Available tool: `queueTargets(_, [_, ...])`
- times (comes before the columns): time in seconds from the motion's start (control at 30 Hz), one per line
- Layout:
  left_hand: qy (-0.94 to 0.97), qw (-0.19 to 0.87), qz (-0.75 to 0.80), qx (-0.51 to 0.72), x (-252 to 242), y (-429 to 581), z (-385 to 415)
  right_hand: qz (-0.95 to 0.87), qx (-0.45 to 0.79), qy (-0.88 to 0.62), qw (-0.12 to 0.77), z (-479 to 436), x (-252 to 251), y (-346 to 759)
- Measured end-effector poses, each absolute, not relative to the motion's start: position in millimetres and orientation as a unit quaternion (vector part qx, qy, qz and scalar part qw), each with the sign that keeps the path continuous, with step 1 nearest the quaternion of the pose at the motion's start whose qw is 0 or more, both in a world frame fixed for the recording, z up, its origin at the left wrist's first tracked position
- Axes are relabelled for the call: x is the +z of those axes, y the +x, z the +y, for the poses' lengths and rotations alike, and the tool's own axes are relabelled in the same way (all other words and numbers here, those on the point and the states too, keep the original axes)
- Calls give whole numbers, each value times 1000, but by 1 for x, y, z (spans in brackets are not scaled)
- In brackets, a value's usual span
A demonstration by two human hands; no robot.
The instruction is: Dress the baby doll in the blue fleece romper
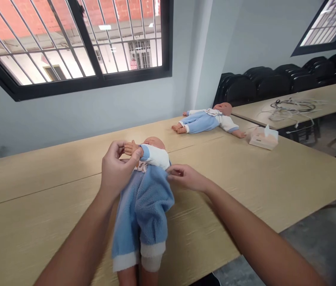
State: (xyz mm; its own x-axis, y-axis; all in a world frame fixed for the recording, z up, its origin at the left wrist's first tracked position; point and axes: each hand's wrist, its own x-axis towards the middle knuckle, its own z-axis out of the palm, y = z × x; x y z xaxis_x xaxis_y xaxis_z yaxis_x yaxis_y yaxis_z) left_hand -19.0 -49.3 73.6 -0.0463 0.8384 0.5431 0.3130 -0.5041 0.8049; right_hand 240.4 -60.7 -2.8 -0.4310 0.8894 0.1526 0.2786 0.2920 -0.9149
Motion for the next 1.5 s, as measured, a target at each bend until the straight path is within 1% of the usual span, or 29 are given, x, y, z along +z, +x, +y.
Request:
queueTargets(0.13, [648, 228, 444, 575, 74, -20, -48, -678, 503, -403, 354, -57, -12, 243])
queueTargets(0.2, [648, 229, 442, 576, 74, -20, -47, -656, 495, -439, 363, -50, -18, 248])
queueTargets(0.27, [653, 225, 442, 572, 72, -18, -49, -659, 453, -472, 372, -45, -24, 246])
queueTargets(0.4, [690, 204, 438, 540, 66, -3, -61, -689, 319, -534, 373, -52, -32, 229])
queueTargets(0.47, [746, 150, 403, 508, 62, 8, -70, -669, 257, -577, 392, -66, -34, 224])
queueTargets(0.5, [781, 116, 375, 487, 60, 15, -74, -647, 246, -595, 409, -76, -35, 224])
queueTargets(0.53, [817, 84, 342, 457, 58, 23, -78, -620, 258, -604, 430, -86, -36, 225])
queueTargets(0.57, [852, 56, 308, 419, 56, 31, -81, -590, 295, -602, 450, -97, -37, 228])
queueTargets(0.67, [942, -17, 202, 266, 47, 57, -88, -495, 477, -538, 489, -124, -39, 239])
queueTargets(0.73, [971, -62, 143, 179, 40, 73, -92, -448, 555, -489, 502, -134, -39, 246])
queueTargets(0.83, [984, -73, 109, 123, 36, 83, -98, -420, 582, -461, 523, -139, -35, 252])
queueTargets(0.93, [986, -17, 115, 122, 43, 67, -111, -429, 567, -466, 526, -138, -35, 257])
queueTargets(1.07, [974, 79, 135, 161, 50, 13, -151, -474, 488, -521, 515, -137, -43, 265])
queueTargets(1.13, [974, 93, 140, 151, 45, -14, -180, -512, 410, -562, 503, -141, -47, 268])
queueTargets(1.23, [975, 63, 188, 98, 28, -46, -224, -592, 184, -609, 495, -162, -48, 261])
queueTargets(1.3, [971, 42, 224, 77, 15, -58, -246, -667, 49, -575, 471, -188, -47, 245])
queueTargets(1.33, [968, 32, 239, 75, 9, -61, -253, -714, 18, -537, 449, -203, -46, 234])
queueTargets(1.4, [962, 6, 260, 82, -2, -64, -263, -803, 9, -454, 386, -231, -47, 212])
queueTargets(1.43, [959, -7, 267, 91, -6, -64, -265, -824, 5, -438, 360, -241, -48, 202])
queueTargets(1.5, [954, -30, 274, 115, -14, -61, -266, -826, -7, -449, 341, -254, -51, 186])
